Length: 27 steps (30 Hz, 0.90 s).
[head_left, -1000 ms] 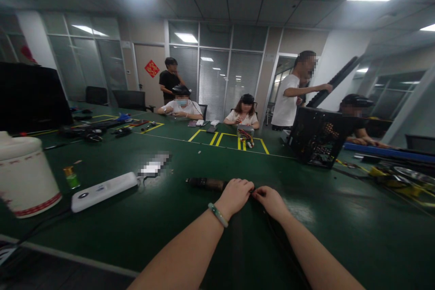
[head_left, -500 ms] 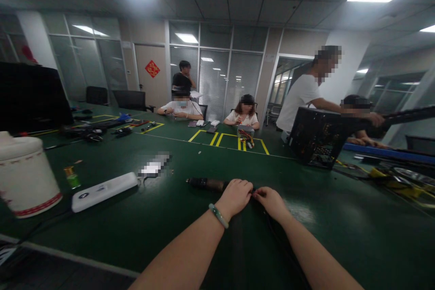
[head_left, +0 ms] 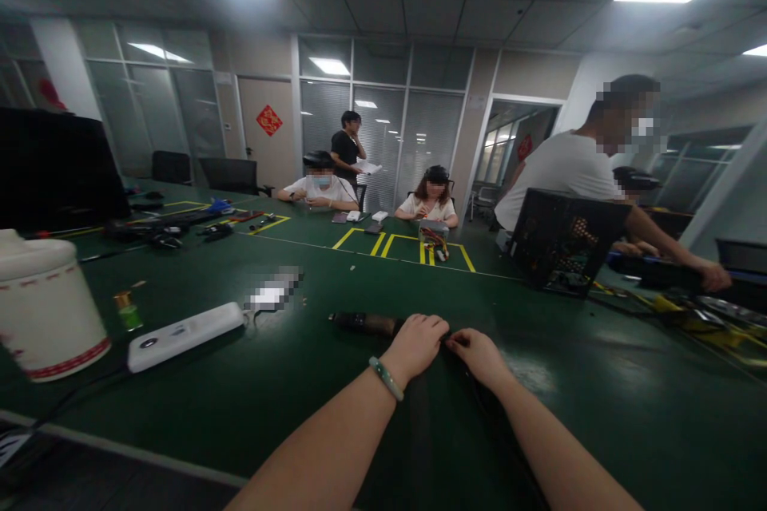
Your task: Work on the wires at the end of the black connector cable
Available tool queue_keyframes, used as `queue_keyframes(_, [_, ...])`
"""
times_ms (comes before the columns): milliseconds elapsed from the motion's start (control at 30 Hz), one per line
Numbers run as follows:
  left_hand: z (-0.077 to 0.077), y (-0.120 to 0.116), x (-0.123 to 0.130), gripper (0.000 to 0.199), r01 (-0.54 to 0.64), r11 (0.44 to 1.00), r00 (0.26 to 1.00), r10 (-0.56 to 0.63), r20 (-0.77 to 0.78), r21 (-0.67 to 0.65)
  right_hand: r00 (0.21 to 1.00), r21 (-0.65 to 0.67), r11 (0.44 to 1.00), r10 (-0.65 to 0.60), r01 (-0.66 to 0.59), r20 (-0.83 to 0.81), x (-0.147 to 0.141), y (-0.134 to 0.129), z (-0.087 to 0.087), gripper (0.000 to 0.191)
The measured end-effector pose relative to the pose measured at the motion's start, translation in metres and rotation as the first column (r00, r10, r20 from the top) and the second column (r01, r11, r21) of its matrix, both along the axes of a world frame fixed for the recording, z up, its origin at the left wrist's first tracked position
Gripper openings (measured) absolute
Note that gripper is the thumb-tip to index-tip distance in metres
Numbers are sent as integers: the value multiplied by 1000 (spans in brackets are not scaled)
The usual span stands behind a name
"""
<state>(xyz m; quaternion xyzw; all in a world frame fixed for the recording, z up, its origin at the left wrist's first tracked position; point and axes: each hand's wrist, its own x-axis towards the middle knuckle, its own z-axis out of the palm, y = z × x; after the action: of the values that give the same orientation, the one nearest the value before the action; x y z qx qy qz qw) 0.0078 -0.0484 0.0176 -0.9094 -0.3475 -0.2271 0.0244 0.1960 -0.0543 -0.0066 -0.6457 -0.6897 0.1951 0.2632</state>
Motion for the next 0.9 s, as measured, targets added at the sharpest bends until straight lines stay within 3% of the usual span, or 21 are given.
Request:
queue_keyframes(567, [-5,2,1,11,-11,1000,1000,10,18,19,1000,54,998,13,-12,-4,2,6,-10,18])
queue_keyframes(900, [-7,4,1,12,5,1000,999,-6,44,24,1000,21,1000,-11,11,14,2,5,-7,19])
